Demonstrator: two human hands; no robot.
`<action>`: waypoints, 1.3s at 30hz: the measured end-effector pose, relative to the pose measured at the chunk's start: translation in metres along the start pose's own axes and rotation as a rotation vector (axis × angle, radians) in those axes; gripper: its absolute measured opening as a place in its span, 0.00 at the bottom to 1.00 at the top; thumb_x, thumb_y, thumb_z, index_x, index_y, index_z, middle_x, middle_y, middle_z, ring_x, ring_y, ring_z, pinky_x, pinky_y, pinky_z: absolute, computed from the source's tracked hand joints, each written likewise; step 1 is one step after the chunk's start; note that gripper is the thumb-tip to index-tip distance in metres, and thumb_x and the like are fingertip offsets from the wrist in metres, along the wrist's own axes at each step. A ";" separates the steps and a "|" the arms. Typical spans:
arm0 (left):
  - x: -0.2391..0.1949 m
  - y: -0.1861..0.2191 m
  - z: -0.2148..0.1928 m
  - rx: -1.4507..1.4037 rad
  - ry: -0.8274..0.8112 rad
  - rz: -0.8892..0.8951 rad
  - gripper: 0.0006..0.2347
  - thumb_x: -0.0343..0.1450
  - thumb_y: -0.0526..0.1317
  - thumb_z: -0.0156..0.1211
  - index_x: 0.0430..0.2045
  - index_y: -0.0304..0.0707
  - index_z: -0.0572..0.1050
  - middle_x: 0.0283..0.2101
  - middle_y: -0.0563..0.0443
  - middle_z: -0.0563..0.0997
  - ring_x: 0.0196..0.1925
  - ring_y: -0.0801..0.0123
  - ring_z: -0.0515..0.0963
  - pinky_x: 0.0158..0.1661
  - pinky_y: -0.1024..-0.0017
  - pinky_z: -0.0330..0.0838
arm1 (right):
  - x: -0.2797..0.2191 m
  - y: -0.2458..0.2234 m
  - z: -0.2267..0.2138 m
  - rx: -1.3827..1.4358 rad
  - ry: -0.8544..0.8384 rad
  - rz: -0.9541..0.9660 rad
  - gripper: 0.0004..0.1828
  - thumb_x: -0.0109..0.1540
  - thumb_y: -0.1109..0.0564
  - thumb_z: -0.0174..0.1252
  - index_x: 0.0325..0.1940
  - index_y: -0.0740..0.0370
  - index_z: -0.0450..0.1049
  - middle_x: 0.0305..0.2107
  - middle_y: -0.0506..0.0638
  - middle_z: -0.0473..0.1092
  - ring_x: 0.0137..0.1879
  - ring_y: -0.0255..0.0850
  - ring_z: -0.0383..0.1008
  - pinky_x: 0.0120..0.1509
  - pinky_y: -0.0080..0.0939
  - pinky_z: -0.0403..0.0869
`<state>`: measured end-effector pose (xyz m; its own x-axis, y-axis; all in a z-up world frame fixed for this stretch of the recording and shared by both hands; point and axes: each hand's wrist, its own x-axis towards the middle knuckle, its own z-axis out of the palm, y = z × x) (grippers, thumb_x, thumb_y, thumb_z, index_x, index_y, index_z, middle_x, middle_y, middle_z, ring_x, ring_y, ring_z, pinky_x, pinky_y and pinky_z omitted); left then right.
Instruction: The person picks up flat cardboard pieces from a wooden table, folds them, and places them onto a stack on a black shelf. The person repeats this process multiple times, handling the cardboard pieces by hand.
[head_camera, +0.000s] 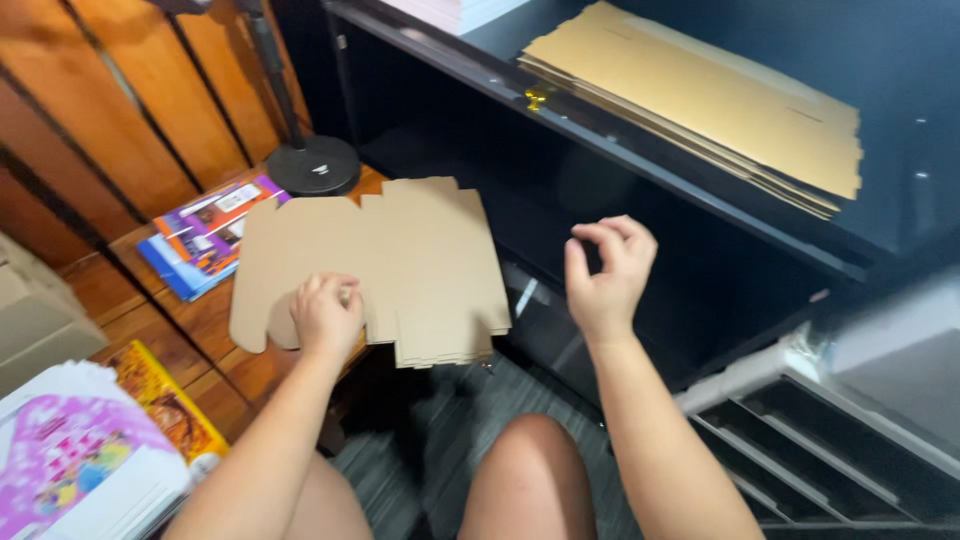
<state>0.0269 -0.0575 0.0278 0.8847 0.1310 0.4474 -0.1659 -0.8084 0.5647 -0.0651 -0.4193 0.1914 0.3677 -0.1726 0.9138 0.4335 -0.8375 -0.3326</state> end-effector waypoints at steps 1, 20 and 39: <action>-0.007 -0.010 0.004 0.011 0.005 -0.011 0.05 0.69 0.42 0.65 0.36 0.51 0.83 0.42 0.50 0.78 0.54 0.49 0.78 0.55 0.50 0.69 | -0.015 -0.001 0.018 0.015 -0.006 0.001 0.12 0.57 0.63 0.71 0.41 0.52 0.81 0.45 0.50 0.67 0.61 0.51 0.66 0.69 0.52 0.64; -0.036 -0.024 -0.001 0.059 -0.030 0.086 0.06 0.67 0.47 0.64 0.35 0.57 0.82 0.45 0.60 0.78 0.58 0.67 0.75 0.65 0.56 0.59 | -0.153 -0.069 0.184 -0.003 -0.935 0.232 0.26 0.61 0.44 0.65 0.63 0.42 0.74 0.65 0.50 0.68 0.68 0.51 0.71 0.68 0.52 0.74; -0.035 -0.016 -0.004 0.011 -0.169 0.082 0.13 0.71 0.47 0.63 0.49 0.53 0.82 0.66 0.48 0.76 0.73 0.56 0.68 0.72 0.49 0.52 | -0.139 -0.074 0.191 -0.121 -1.084 0.294 0.31 0.60 0.36 0.64 0.64 0.45 0.75 0.66 0.53 0.69 0.74 0.49 0.65 0.74 0.50 0.69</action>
<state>-0.0036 -0.0463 0.0058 0.9293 -0.0332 0.3678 -0.2363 -0.8189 0.5230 0.0089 -0.2344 0.0442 0.9877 0.1203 0.1000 0.1516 -0.8933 -0.4231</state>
